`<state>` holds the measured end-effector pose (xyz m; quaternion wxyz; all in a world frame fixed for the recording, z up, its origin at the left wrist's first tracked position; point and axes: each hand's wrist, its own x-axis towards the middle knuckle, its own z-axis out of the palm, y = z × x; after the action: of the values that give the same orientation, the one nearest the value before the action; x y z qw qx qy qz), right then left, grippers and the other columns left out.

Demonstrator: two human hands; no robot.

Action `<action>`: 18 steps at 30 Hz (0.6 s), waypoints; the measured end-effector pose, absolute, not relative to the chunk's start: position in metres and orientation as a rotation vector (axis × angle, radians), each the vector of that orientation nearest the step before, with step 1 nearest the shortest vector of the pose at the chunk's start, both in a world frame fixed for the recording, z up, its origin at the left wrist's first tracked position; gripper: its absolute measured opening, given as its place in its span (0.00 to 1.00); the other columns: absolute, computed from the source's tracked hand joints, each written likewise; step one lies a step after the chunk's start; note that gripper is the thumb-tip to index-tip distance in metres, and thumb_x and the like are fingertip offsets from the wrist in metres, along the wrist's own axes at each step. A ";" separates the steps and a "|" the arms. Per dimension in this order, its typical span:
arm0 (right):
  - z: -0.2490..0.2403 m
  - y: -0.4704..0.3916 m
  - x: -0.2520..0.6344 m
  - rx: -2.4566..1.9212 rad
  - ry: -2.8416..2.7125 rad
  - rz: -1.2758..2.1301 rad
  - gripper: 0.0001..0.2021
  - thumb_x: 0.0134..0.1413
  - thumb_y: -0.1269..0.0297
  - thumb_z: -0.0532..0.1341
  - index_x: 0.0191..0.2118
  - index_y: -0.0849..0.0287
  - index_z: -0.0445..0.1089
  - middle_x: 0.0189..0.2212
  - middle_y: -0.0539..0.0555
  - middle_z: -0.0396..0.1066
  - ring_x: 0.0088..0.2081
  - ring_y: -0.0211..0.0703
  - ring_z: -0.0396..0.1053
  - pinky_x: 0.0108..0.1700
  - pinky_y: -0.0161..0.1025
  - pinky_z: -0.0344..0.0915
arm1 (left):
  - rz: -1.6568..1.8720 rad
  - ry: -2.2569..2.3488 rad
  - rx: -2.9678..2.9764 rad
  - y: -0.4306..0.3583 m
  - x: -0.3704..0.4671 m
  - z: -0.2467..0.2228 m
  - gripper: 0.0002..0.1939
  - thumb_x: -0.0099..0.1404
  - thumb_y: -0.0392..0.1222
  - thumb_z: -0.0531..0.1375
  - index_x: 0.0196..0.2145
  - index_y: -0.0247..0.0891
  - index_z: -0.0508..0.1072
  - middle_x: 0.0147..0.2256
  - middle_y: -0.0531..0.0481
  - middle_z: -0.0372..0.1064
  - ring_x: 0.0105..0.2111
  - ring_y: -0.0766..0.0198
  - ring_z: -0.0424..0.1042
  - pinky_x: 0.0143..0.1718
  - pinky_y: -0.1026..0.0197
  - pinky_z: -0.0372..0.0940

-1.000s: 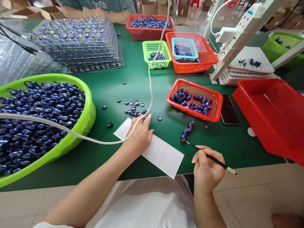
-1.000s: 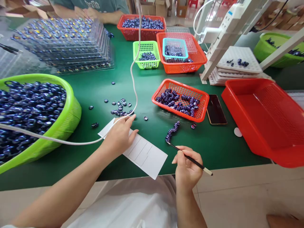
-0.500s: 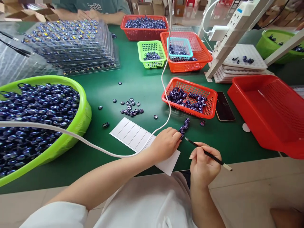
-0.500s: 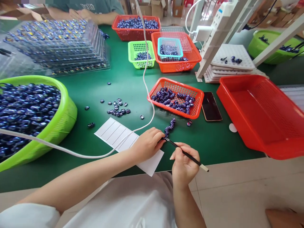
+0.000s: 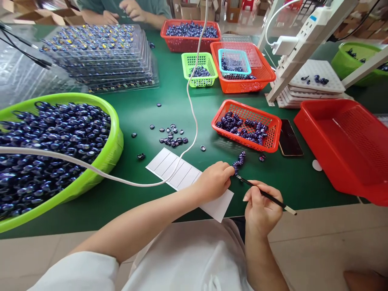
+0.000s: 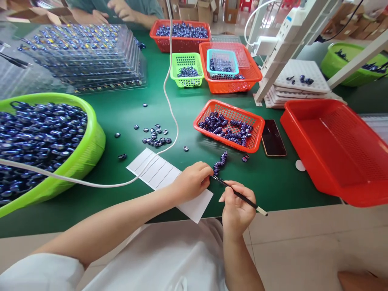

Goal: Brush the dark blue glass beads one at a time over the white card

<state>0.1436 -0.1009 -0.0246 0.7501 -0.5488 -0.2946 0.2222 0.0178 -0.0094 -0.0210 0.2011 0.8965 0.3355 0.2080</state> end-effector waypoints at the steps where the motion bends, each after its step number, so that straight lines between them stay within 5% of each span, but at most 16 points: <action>1: -0.024 -0.101 0.143 -1.191 -0.643 0.488 0.08 0.54 0.71 0.68 0.36 0.57 0.68 0.35 0.51 0.78 0.18 0.30 0.66 0.21 0.34 0.66 | 0.581 0.935 2.493 -0.009 0.017 -0.020 0.10 0.62 0.26 0.52 0.35 0.38 0.68 0.34 0.47 0.70 0.35 0.59 0.69 0.36 0.59 0.66; 9: -0.025 -0.102 0.148 -1.206 -0.712 0.605 0.07 0.53 0.70 0.69 0.35 0.58 0.70 0.35 0.51 0.78 0.19 0.31 0.68 0.22 0.34 0.67 | 0.650 0.940 2.323 -0.011 -0.029 0.001 0.11 0.66 0.29 0.52 0.41 0.37 0.71 0.37 0.46 0.71 0.35 0.61 0.72 0.36 0.61 0.68; 18: -0.022 -0.107 0.151 -1.563 -1.110 1.124 0.09 0.55 0.57 0.69 0.36 0.57 0.74 0.30 0.52 0.76 0.24 0.37 0.69 0.23 0.33 0.67 | 0.536 0.742 2.445 -0.055 -0.089 -0.007 0.17 0.65 0.26 0.51 0.47 0.36 0.73 0.38 0.42 0.72 0.36 0.58 0.68 0.36 0.57 0.66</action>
<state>0.1510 -0.1074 -0.0224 0.4438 -0.6304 -0.4476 0.4532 -0.0887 -0.0553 -0.0065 0.2621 0.9038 0.2743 0.1981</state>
